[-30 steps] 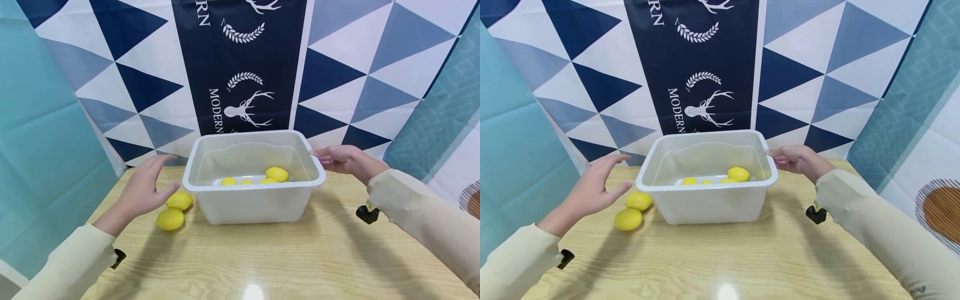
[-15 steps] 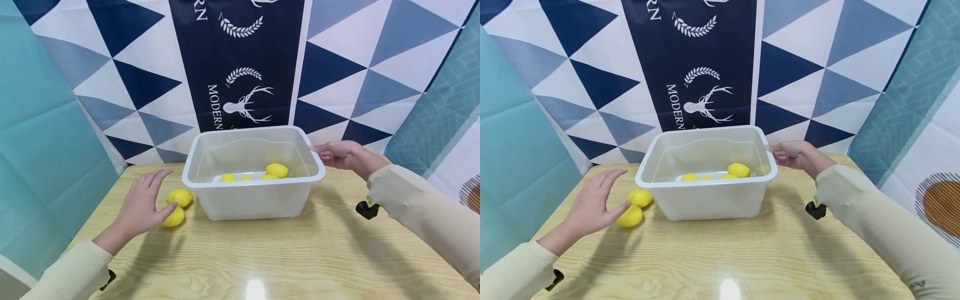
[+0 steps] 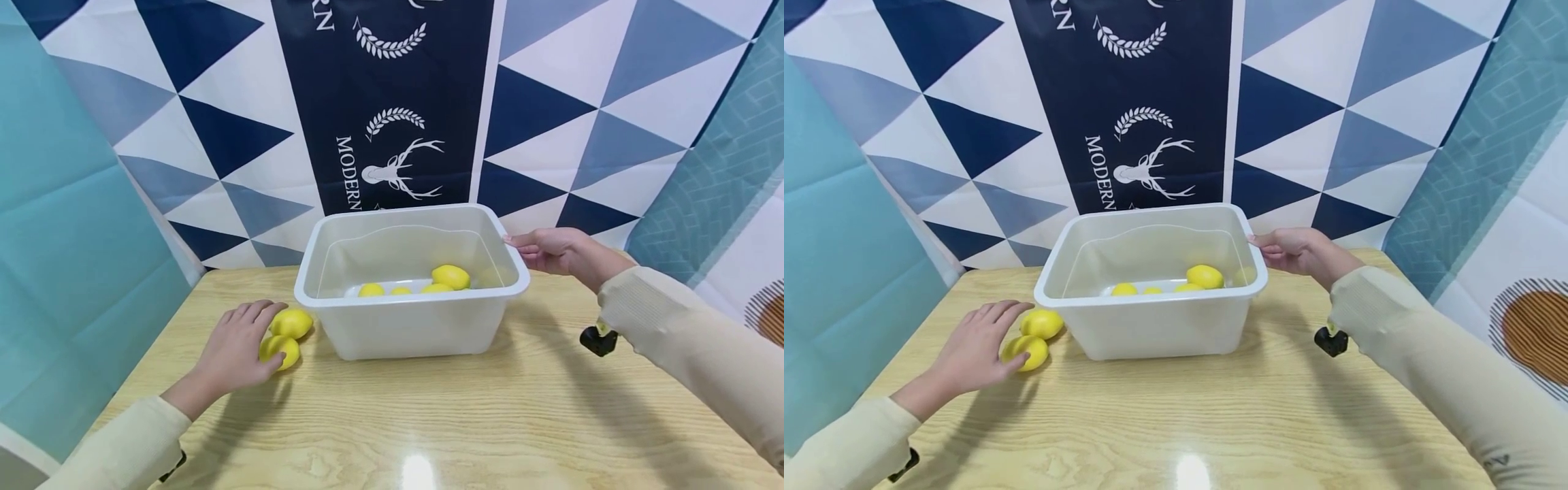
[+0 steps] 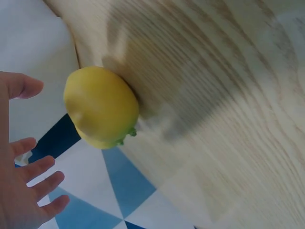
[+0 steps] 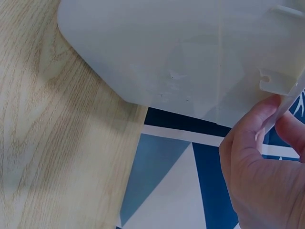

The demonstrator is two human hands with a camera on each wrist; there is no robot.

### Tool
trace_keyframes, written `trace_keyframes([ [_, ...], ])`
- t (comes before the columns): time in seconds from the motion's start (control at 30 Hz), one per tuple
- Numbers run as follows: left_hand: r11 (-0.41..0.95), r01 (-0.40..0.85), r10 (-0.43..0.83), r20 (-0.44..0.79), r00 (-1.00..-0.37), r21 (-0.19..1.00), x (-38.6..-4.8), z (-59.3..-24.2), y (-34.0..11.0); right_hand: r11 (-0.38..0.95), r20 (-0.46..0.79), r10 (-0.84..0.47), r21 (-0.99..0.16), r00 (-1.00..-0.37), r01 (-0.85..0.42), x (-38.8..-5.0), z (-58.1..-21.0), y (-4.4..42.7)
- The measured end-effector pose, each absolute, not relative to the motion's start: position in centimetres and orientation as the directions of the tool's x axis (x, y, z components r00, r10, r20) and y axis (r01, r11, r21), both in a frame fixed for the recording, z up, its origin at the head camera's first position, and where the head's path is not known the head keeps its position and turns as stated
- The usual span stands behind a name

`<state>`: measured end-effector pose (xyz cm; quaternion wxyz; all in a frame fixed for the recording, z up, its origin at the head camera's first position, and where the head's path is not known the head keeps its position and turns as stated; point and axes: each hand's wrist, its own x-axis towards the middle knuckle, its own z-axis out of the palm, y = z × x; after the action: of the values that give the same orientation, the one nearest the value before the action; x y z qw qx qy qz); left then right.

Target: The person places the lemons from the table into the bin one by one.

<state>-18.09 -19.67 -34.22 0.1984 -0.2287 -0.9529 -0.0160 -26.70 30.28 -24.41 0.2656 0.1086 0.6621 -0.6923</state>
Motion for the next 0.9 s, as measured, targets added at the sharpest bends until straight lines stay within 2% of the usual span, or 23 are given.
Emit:
trace_keyframes([
  [0.6,0.88,0.463,0.473,0.274,-0.837,-0.104,-18.3,-36.0,-20.1,0.001,-0.5,-0.221,-0.859,-0.837,0.513,-26.4,-24.5,30.1],
  [0.9,0.875,0.481,0.478,0.274,-0.834,-0.063,-18.5,-36.0,-20.2,0.022,-0.5,-0.188,-0.863,-0.846,0.505,-26.4,-24.3,30.0],
])
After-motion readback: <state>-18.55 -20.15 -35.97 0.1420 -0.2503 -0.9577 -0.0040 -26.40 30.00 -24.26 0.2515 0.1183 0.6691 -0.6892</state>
